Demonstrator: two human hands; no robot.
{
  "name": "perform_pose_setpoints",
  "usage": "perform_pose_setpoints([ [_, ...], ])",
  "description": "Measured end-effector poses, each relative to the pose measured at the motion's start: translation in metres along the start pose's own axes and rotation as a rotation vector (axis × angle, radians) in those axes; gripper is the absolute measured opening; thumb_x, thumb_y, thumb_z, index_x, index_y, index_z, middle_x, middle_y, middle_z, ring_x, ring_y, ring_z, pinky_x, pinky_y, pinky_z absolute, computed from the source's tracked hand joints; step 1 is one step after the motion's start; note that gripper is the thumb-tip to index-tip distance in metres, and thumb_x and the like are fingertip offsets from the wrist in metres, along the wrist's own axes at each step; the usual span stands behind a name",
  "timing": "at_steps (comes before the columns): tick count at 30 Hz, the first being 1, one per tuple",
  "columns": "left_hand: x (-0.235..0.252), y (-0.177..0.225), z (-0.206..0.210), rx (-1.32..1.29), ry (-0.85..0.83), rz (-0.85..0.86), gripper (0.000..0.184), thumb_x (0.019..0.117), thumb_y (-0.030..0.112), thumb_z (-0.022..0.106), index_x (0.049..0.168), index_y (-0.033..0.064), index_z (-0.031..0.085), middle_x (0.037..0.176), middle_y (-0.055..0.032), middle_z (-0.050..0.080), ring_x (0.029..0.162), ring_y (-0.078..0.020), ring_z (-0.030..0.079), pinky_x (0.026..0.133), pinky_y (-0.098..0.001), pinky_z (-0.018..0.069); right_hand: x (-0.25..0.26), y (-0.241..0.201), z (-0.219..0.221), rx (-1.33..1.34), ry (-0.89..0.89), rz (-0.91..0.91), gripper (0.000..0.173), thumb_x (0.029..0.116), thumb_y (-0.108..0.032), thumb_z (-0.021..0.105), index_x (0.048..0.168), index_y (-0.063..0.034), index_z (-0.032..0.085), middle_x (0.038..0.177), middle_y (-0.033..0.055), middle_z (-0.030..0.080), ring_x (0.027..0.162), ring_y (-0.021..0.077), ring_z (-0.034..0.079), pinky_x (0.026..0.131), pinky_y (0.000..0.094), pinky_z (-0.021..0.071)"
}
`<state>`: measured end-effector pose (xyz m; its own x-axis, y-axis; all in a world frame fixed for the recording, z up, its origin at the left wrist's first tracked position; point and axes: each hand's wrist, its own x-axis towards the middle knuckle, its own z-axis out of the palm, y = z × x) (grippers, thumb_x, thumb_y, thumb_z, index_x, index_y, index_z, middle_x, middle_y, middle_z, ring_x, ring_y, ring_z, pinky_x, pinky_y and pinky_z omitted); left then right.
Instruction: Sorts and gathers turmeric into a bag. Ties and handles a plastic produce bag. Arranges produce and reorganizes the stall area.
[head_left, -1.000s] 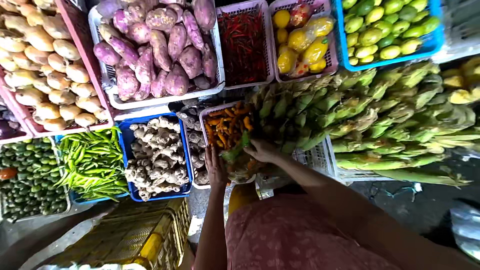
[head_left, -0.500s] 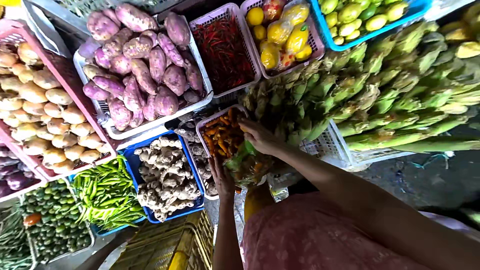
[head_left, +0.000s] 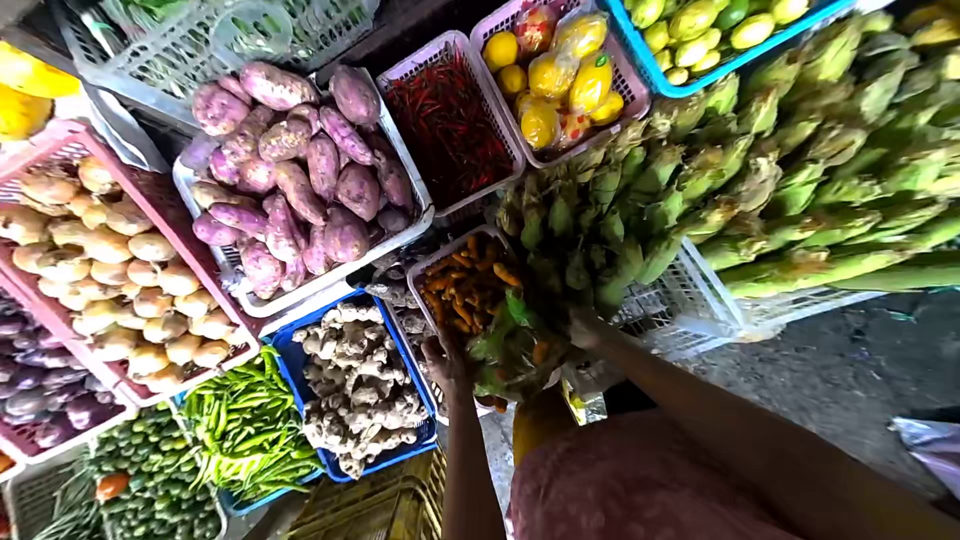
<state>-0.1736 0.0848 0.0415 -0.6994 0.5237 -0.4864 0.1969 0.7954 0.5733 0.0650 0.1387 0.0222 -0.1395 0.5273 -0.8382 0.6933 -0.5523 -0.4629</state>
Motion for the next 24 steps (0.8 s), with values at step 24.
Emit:
perform_pose_setpoints([
  [24, -0.054, 0.172, -0.027, -0.458, 0.03, 0.26, 0.019, 0.1032, 0.014, 0.058, 0.108, -0.0029, 0.063, 0.085, -0.0047, 0.066, 0.073, -0.0056, 0.065, 0.068, -0.0235, 0.0576, -0.084, -0.089, -0.16, 0.254, 0.325, -0.511, 0.041, 0.0881, 0.0, 0.065, 0.128, 0.0043, 0.06, 0.113, 0.015, 0.069, 0.1, 0.017, 0.068, 0.092, 0.0351, 0.0565],
])
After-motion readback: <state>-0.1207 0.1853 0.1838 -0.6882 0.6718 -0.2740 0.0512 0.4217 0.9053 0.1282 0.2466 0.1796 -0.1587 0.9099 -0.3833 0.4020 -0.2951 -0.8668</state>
